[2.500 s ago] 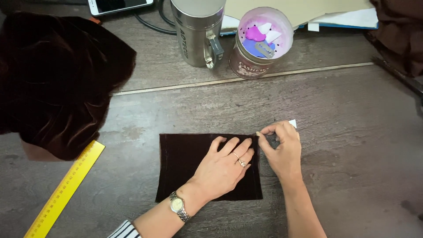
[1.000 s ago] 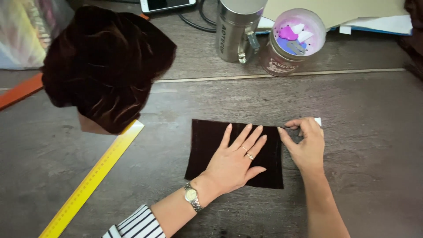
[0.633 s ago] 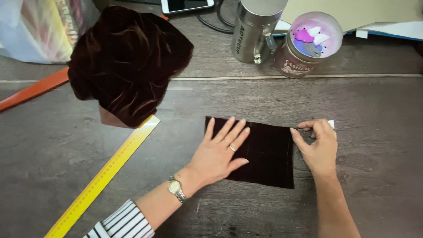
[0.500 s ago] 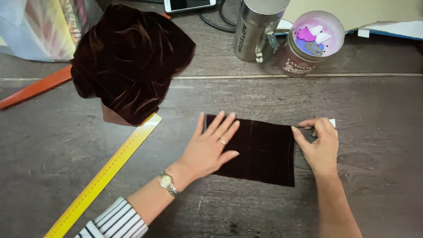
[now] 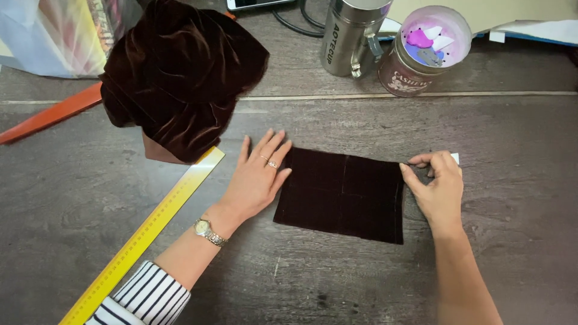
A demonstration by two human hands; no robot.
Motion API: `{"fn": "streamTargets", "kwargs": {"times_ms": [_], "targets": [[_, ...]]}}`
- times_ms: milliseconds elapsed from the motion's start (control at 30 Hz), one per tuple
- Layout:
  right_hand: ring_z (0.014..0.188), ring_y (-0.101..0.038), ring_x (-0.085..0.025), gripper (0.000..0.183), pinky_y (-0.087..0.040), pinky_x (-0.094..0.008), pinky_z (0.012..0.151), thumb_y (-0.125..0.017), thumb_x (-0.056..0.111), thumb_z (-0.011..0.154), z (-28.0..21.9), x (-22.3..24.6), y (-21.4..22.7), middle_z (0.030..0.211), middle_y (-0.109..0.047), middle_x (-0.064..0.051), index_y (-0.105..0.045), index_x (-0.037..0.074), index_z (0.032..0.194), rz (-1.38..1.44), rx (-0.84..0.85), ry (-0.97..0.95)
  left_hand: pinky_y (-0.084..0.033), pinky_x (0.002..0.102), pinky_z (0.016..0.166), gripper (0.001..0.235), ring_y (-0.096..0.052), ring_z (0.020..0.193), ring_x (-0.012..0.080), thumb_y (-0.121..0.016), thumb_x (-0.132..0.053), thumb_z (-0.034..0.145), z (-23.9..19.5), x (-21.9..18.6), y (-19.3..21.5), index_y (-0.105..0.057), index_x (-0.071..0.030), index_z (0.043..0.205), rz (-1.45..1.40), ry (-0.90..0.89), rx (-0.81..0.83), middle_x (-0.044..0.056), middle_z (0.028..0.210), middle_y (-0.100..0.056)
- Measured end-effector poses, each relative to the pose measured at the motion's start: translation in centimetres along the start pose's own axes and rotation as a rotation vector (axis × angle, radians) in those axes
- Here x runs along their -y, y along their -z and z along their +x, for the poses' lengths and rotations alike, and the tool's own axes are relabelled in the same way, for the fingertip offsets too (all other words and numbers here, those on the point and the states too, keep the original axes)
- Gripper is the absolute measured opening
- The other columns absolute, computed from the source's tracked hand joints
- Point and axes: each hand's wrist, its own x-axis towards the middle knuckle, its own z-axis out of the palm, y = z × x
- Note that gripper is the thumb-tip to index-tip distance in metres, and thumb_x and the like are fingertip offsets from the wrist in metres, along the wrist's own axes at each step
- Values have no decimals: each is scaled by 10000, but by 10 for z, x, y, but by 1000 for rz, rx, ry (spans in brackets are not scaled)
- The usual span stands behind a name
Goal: The person folds a piece of dark brown velvet fabric on a wooden table, then uses a pair of scissors to trim the edges. A yellow ruler is used to measure the fabric before cutting.
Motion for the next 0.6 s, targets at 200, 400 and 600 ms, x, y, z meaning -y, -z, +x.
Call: {"fn": "streamTargets", "kwargs": {"times_ms": [200,400,600], "targets": [[728,-545,-224,190,-424,-362,813,-825,254,816,3,14,6,809,-578,-6,-681,173,908,6,5,-12,-409,343,849,148,-529,992,158,-607,-295,893,6,11,-19,-623,-272,1039,-132,-8,-200,-91,1081,-506],[731,-544,-222,182,-420,-350,817,-825,237,814,2,12,6,808,-579,-6,-684,172,908,17,6,-21,-428,381,796,198,-553,947,248,-700,-236,824,15,6,-12,-640,-196,1009,-254,116,-177,-3,1000,-541],[742,-549,-201,189,-414,-334,831,-828,259,820,1,12,4,810,-570,16,-680,181,908,8,8,-53,-454,381,857,132,-561,959,274,-754,-205,787,34,26,-23,-673,-143,872,-413,301,-138,26,944,-526]]}}
